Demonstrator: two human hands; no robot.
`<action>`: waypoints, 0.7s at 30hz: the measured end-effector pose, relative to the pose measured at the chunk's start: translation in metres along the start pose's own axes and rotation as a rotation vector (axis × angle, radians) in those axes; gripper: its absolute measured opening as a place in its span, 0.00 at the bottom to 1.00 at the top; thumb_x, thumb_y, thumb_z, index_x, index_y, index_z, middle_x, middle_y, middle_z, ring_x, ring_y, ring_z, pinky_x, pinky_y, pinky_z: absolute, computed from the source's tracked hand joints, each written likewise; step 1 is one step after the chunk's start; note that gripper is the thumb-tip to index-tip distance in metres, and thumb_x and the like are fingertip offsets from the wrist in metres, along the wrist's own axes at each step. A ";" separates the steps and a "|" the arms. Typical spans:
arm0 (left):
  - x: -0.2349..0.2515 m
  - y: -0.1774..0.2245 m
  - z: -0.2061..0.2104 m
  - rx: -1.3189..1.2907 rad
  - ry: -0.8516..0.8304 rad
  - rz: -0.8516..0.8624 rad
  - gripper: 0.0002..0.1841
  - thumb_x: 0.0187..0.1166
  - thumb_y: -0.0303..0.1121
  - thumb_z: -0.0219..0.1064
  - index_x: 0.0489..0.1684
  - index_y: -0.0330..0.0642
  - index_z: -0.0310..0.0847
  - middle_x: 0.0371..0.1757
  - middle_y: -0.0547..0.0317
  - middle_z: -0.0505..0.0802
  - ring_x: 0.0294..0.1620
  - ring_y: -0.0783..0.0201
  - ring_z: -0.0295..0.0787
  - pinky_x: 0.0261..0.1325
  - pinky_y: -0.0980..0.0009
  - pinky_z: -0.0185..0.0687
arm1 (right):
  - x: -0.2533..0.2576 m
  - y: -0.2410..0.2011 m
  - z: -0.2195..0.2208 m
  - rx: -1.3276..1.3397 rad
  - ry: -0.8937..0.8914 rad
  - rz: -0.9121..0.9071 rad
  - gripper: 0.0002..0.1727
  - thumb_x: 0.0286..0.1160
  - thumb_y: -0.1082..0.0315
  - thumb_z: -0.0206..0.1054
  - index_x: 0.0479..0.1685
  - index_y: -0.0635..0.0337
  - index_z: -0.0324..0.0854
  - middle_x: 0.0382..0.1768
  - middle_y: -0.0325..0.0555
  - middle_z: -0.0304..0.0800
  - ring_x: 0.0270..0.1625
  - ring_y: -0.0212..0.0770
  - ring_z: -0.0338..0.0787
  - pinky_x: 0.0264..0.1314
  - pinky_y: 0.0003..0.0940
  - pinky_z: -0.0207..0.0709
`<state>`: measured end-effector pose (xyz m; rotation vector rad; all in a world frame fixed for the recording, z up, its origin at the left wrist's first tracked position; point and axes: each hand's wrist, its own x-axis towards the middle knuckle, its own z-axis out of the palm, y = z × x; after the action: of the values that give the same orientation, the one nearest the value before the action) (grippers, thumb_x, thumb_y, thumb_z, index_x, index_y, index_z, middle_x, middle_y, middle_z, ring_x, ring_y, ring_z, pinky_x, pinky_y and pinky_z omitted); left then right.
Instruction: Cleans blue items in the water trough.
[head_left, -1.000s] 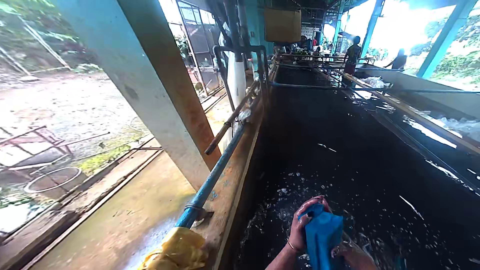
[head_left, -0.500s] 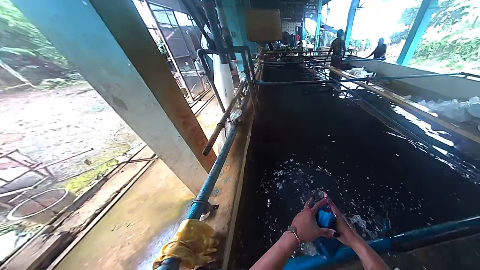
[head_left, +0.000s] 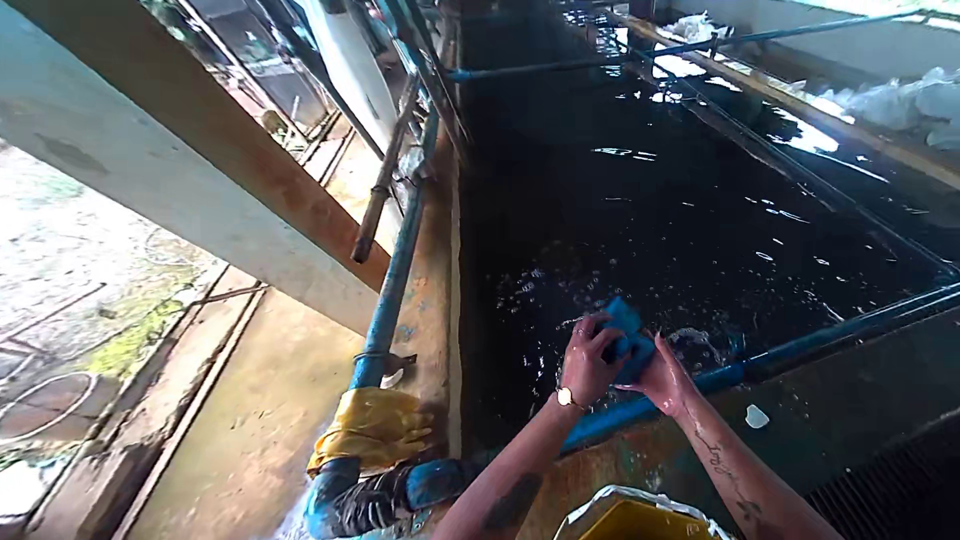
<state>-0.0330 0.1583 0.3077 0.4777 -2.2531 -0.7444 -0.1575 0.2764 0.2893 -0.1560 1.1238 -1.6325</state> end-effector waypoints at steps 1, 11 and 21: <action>-0.003 0.004 0.006 -0.050 0.006 0.087 0.12 0.64 0.38 0.81 0.42 0.45 0.94 0.63 0.42 0.90 0.69 0.46 0.85 0.73 0.52 0.81 | 0.005 0.000 0.003 0.117 -0.008 0.003 0.37 0.90 0.35 0.33 0.81 0.52 0.66 0.64 0.54 0.87 0.61 0.50 0.90 0.59 0.51 0.86; 0.008 0.014 0.035 -1.060 0.422 -0.672 0.04 0.77 0.23 0.65 0.42 0.32 0.81 0.31 0.55 0.91 0.32 0.65 0.90 0.39 0.66 0.90 | 0.029 0.000 0.040 0.095 0.206 -0.372 0.24 0.93 0.61 0.49 0.80 0.64 0.67 0.63 0.54 0.86 0.62 0.43 0.88 0.66 0.42 0.84; 0.034 0.035 0.028 -0.940 0.670 -0.675 0.08 0.84 0.31 0.59 0.47 0.34 0.74 0.37 0.57 0.86 0.39 0.68 0.86 0.48 0.66 0.87 | 0.046 -0.025 0.064 -0.067 0.171 -0.486 0.29 0.80 0.67 0.66 0.82 0.57 0.72 0.69 0.54 0.84 0.65 0.43 0.87 0.68 0.42 0.83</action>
<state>-0.0806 0.1771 0.3309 0.8404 -0.9291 -1.5667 -0.1540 0.2005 0.3225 -0.3607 1.3430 -2.0666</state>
